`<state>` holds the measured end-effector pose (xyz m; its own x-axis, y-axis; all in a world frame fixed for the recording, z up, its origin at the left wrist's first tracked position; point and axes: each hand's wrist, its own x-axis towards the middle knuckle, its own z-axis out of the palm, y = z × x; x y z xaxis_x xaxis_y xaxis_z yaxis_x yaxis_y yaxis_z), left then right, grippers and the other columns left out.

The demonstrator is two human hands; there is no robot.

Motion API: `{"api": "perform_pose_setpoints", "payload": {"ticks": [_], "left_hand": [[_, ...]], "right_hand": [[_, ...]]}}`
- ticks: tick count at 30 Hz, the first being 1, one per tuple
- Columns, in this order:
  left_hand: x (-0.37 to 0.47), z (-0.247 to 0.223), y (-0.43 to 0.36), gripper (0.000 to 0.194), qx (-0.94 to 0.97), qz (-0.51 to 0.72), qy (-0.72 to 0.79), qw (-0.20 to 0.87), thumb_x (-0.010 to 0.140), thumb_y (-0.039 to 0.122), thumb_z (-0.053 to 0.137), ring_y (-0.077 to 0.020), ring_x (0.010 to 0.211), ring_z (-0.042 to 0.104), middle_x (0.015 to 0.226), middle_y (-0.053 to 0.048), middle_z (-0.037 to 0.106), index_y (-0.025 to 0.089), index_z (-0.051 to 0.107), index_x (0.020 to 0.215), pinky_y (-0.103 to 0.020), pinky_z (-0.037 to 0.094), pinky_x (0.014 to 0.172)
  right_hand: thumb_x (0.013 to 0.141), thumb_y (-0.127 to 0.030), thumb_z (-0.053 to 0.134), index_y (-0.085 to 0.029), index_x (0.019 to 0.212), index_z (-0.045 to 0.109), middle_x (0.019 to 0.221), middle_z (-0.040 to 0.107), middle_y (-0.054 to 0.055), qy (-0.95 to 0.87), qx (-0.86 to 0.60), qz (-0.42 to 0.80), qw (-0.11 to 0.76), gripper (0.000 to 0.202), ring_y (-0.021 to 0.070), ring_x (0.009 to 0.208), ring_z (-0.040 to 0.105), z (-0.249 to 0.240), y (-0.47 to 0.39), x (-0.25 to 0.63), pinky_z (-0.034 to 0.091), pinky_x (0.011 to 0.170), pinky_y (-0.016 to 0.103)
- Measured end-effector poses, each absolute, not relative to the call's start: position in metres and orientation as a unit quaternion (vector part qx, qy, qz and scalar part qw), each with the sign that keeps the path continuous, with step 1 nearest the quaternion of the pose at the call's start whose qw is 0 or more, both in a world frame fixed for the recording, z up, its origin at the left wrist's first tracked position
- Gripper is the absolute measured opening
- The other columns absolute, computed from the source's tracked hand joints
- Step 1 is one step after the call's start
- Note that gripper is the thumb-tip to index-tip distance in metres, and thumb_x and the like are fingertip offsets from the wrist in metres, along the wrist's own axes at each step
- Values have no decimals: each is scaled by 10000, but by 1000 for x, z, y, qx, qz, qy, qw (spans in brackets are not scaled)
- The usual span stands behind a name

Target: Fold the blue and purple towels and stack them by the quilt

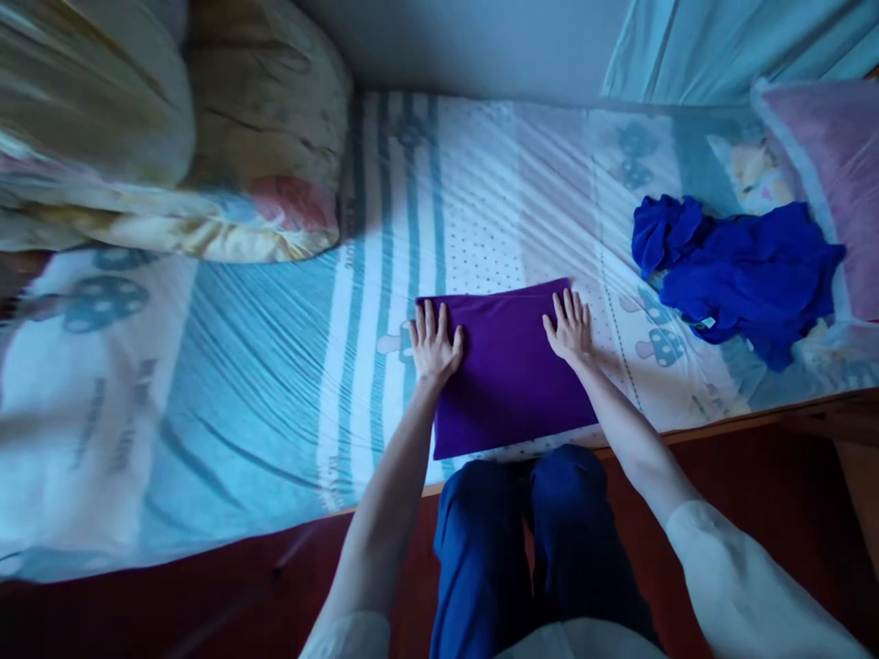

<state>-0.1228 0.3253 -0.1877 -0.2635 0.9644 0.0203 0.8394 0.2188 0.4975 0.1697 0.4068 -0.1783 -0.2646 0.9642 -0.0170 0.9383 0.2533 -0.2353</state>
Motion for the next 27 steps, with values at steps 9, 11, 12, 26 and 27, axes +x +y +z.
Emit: {"api": "perform_pose_setpoints", "payload": {"ticks": [9,11,12,26,27], "left_hand": [[-128,-180,343,725,567,236,772,165,997,507,431,-326,1611,95,1710,-169,231,110,368,1601,-572,22,1305],[-129,-178,343,731,567,243,769,169,991,521,443,-327,1609,116,1705,-172,248,109,385,1592,-568,25,1306],[-130,-178,344,732,567,246,767,169,988,524,448,-325,1608,124,1702,-171,255,110,390,1589,-564,25,1308],[-138,-184,341,746,564,245,768,179,1004,485,423,-292,1617,41,1725,-157,190,87,295,1622,-521,-76,1300],[-134,-183,333,747,564,244,769,177,1006,482,416,-293,1617,35,1727,-158,177,84,286,1625,-525,-82,1299]], "right_hand": [[1063,-484,291,-170,1664,228,1739,170,98,-786,-603,112,76,681,291,1619,101,-185,419,168,77,1303,598],[1061,-489,296,-175,1662,236,1738,178,97,-785,-603,116,84,681,290,1617,111,-186,420,168,91,1303,598],[1060,-491,297,-178,1661,241,1737,183,98,-784,-603,116,87,680,290,1616,118,-187,421,168,102,1302,598],[1064,-550,174,-178,1668,209,1736,188,94,-791,-595,85,118,711,311,1612,137,-208,438,170,142,1287,630],[1063,-556,166,-174,1667,211,1737,184,97,-790,-596,89,117,716,312,1613,129,-208,438,170,135,1287,631]]}}
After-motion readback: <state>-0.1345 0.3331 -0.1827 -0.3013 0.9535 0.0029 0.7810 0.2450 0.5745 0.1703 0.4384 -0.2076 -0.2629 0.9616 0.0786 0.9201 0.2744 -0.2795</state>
